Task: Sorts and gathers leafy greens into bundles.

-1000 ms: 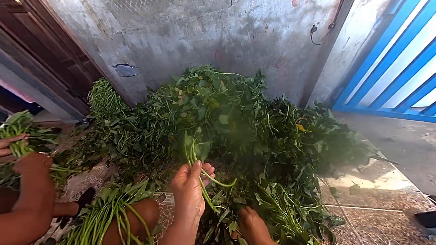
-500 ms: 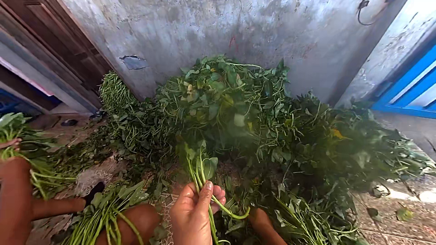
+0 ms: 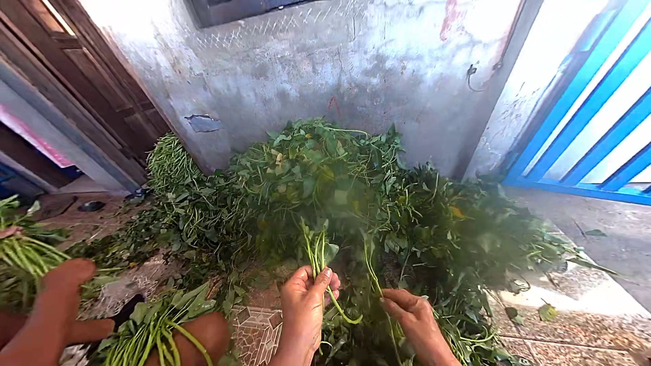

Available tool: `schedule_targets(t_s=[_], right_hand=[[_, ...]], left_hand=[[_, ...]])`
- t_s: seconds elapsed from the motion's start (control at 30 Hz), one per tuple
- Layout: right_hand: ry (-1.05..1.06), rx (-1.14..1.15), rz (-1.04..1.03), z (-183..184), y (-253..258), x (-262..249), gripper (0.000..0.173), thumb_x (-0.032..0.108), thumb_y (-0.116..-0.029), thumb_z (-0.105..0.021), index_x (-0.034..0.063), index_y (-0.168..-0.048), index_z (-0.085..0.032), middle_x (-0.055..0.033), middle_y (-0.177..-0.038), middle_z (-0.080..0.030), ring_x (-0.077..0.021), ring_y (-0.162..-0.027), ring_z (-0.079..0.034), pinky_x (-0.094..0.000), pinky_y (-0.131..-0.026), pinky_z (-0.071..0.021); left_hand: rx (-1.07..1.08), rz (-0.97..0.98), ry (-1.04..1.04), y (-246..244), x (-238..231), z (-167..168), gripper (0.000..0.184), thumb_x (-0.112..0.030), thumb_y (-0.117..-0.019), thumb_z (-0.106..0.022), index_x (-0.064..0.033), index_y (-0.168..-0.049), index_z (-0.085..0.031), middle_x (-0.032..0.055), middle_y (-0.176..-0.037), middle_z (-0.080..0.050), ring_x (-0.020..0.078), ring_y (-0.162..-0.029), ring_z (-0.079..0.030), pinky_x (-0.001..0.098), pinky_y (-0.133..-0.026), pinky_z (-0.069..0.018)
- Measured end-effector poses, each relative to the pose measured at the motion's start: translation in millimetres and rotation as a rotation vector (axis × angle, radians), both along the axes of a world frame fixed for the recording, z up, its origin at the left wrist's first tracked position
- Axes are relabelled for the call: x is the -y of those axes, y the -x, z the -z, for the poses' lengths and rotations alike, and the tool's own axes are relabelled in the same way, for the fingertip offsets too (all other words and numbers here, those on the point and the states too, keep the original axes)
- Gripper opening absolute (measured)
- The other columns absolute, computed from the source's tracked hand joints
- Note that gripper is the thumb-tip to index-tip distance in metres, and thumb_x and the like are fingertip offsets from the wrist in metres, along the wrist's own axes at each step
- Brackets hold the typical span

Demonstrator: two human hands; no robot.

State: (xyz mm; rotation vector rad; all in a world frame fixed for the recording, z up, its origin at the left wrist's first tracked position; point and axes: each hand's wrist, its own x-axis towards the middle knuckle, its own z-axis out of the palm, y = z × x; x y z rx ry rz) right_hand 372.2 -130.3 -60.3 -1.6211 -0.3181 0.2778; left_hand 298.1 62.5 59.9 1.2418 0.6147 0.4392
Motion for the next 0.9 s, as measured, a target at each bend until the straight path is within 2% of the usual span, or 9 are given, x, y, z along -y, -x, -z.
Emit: schedule_targets(t_s=[0.07, 0.2, 0.33, 0.5, 0.63, 0.7, 0.77, 0.83, 0.9], right_hand=[[-0.026, 0.144, 0.055, -26, 13, -1, 0.016, 0.015, -0.0906, -0.071, 0.0113, -0.102, -0.082, -0.0004, -0.093, -0.073, -0.0097, -0.085, -0.067, -0.0259, -0.076, -0.0569], [-0.065, 0.243, 0.181, -56, 47, -16, 0.017, 0.010, -0.0892, -0.073, 0.0099, -0.104, -0.082, -0.0012, -0.086, -0.067, -0.0068, -0.077, -0.063, -0.0208, -0.068, -0.0547], [-0.034, 0.309, 0.263, -52, 65, -25, 0.018, 0.011, -0.0889, -0.073, 0.0101, -0.105, -0.082, -0.0010, -0.085, -0.064, -0.0059, -0.075, -0.061, -0.0200, -0.065, -0.0530], [-0.021, 0.349, 0.342, -39, 66, -29, 0.015, 0.013, -0.0896, -0.073, 0.0107, -0.102, -0.082, -0.0002, -0.084, -0.063, -0.0052, -0.075, -0.061, -0.0202, -0.066, -0.0536], [0.044, 0.384, 0.201, -29, 60, -27, 0.017, 0.016, -0.0935, -0.067, 0.0133, -0.100, -0.082, 0.0006, -0.088, -0.071, -0.0073, -0.081, -0.068, -0.0276, -0.075, -0.0590], [-0.040, 0.294, 0.094, -20, 54, -23, 0.019, 0.013, -0.0951, -0.066, 0.0100, -0.108, -0.080, -0.0004, -0.096, -0.075, -0.0083, -0.087, -0.071, -0.0277, -0.079, -0.0614], [-0.161, 0.151, 0.085, -10, 49, -18, 0.025, 0.004, -0.0952, -0.062, 0.0009, -0.118, -0.071, -0.0078, -0.108, -0.075, -0.0159, -0.091, -0.075, -0.0339, -0.082, -0.0649], [-0.020, 0.131, 0.082, 9, 44, -9, 0.033, 0.004, -0.0918, -0.056, 0.0010, -0.123, -0.066, -0.0096, -0.115, -0.070, -0.0178, -0.094, -0.072, -0.0362, -0.084, -0.0626], [0.261, 0.097, -0.054, 34, 41, 8, 0.038, 0.010, -0.0911, -0.056, 0.0022, -0.127, -0.066, -0.0139, -0.123, -0.069, -0.0256, -0.113, -0.068, -0.0458, -0.099, -0.0553]], left_hand=[[-0.016, 0.070, 0.018, 0, 10, 3, 0.007, 0.002, -0.0978, -0.064, 0.0081, -0.100, -0.062, 0.0204, -0.086, -0.073, 0.0283, -0.075, -0.074, 0.0377, -0.065, -0.0638], [0.008, 0.194, 0.069, 1, 32, 8, 0.009, 0.001, -0.0956, -0.067, 0.0071, -0.101, -0.063, 0.0197, -0.090, -0.073, 0.0273, -0.080, -0.074, 0.0389, -0.070, -0.0634], [0.049, 0.240, 0.003, 7, 41, 16, 0.011, -0.001, -0.0906, -0.074, 0.0049, -0.097, -0.068, 0.0162, -0.091, -0.073, 0.0209, -0.078, -0.070, 0.0329, -0.067, -0.0594], [0.056, 0.283, -0.149, 14, 42, 29, 0.011, -0.003, -0.0876, -0.077, 0.0025, -0.091, -0.069, 0.0117, -0.082, -0.070, 0.0189, -0.073, -0.069, 0.0331, -0.065, -0.0605], [-0.010, 0.297, -0.217, 13, 40, 43, 0.009, -0.003, -0.0858, -0.078, 0.0006, -0.091, -0.071, 0.0100, -0.083, -0.071, 0.0169, -0.076, -0.069, 0.0317, -0.071, -0.0591], [-0.092, 0.282, -0.284, 10, 38, 48, 0.007, -0.004, -0.0878, -0.076, -0.0010, -0.088, -0.070, 0.0081, -0.078, -0.069, 0.0151, -0.069, -0.067, 0.0297, -0.065, -0.0568], [-0.148, 0.275, -0.307, 5, 39, 51, 0.008, -0.005, -0.0927, -0.072, -0.0006, -0.091, -0.066, 0.0097, -0.078, -0.070, 0.0174, -0.065, -0.067, 0.0309, -0.058, -0.0565], [-0.157, 0.293, -0.283, 3, 41, 51, 0.005, -0.004, -0.0981, -0.064, -0.0005, -0.096, -0.061, 0.0115, -0.085, -0.073, 0.0205, -0.069, -0.072, 0.0330, -0.060, -0.0601], [-0.121, 0.282, -0.274, 2, 43, 47, 0.004, -0.004, -0.1008, -0.059, 0.0008, -0.100, -0.059, 0.0120, -0.085, -0.073, 0.0224, -0.072, -0.073, 0.0344, -0.062, -0.0627]])
